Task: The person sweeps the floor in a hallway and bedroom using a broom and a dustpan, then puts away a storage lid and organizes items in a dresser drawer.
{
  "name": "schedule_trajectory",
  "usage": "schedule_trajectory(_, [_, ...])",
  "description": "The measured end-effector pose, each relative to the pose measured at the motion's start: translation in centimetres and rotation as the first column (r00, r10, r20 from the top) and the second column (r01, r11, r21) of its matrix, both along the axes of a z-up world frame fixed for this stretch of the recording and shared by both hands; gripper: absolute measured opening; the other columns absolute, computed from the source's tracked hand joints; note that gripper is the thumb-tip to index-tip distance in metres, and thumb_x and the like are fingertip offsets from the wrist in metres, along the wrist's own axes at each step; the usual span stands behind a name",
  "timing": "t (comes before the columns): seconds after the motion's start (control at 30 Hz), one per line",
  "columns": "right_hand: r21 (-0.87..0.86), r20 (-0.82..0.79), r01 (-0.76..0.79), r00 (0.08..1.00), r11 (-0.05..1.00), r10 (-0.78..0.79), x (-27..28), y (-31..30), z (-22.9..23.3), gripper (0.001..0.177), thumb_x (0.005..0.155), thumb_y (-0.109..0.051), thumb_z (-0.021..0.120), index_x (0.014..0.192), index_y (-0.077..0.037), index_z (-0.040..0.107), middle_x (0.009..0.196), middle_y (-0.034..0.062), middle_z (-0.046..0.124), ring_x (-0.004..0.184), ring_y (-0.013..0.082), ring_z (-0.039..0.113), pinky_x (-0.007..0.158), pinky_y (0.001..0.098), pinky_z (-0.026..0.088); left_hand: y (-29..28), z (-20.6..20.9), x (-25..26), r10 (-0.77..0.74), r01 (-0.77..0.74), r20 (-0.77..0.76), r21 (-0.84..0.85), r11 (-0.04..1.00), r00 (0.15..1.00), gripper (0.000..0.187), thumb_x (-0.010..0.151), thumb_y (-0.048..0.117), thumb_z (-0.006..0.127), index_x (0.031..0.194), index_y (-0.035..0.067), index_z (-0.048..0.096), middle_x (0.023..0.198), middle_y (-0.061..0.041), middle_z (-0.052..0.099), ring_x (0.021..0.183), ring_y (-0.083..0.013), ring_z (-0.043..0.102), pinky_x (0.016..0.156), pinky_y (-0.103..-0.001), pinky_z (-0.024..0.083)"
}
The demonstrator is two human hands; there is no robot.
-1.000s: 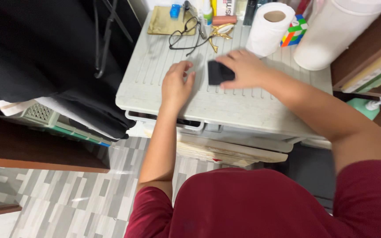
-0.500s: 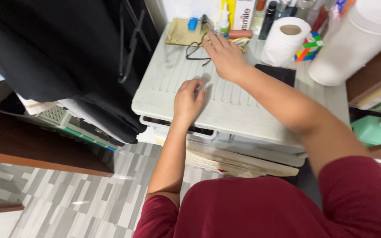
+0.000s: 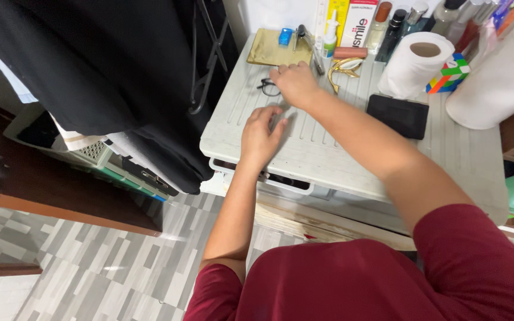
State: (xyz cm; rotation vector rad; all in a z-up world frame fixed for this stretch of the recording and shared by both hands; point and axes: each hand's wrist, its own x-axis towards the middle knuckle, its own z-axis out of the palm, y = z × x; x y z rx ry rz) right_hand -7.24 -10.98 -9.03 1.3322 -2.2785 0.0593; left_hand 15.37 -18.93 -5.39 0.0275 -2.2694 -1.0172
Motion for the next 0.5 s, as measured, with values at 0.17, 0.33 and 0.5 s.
schedule_trajectory(0.17, [-0.2,0.187,0.099,0.981,0.975,-0.061,-1.0,-3.7,-0.1,0.041,0.072,-0.018,0.078,0.111,-0.014,0.067,0.105,0.0116,0.069,0.104,0.0337,0.065,0.084,0.0499,0.049,-2.4,-1.0,-1.9,0.026,-0.026,0.001,-0.12,0.992,1.0,0.029,0.087,0.024,0.076,0.111,0.009,0.07,0.115,-0.016,0.067,0.109,-0.0381,0.061,0.095,-0.045,0.049])
schedule_trajectory(0.33, [-0.229,0.603,0.211,0.797,0.95,-0.032,-1.2,-4.0,2.4,0.058,0.07,-0.029,0.083,0.122,-0.014,0.062,0.111,0.013,0.068,0.105,0.0355,0.064,0.087,0.0479,0.051,-3.7,-2.0,-3.6,0.021,-0.008,0.093,-0.133,0.991,0.995,0.034,0.088,0.028,0.075,0.115,0.01,0.069,0.129,-0.02,0.064,0.12,-0.0421,0.057,0.104,-0.047,0.046])
schedule_trajectory(0.5, [-0.379,0.577,0.121,0.806,0.918,0.132,0.0,-2.4,3.4,0.063,0.071,-0.037,0.087,0.124,-0.013,0.063,0.111,0.0154,0.066,0.107,0.0358,0.062,0.087,0.046,0.051,-4.3,-2.0,-6.0,-0.024,0.066,0.173,-0.242,0.968,0.985,0.06,0.088,0.035,0.073,0.141,0.011,0.057,0.148,-0.032,0.047,0.129,-0.0516,0.048,0.11,-0.052,0.041])
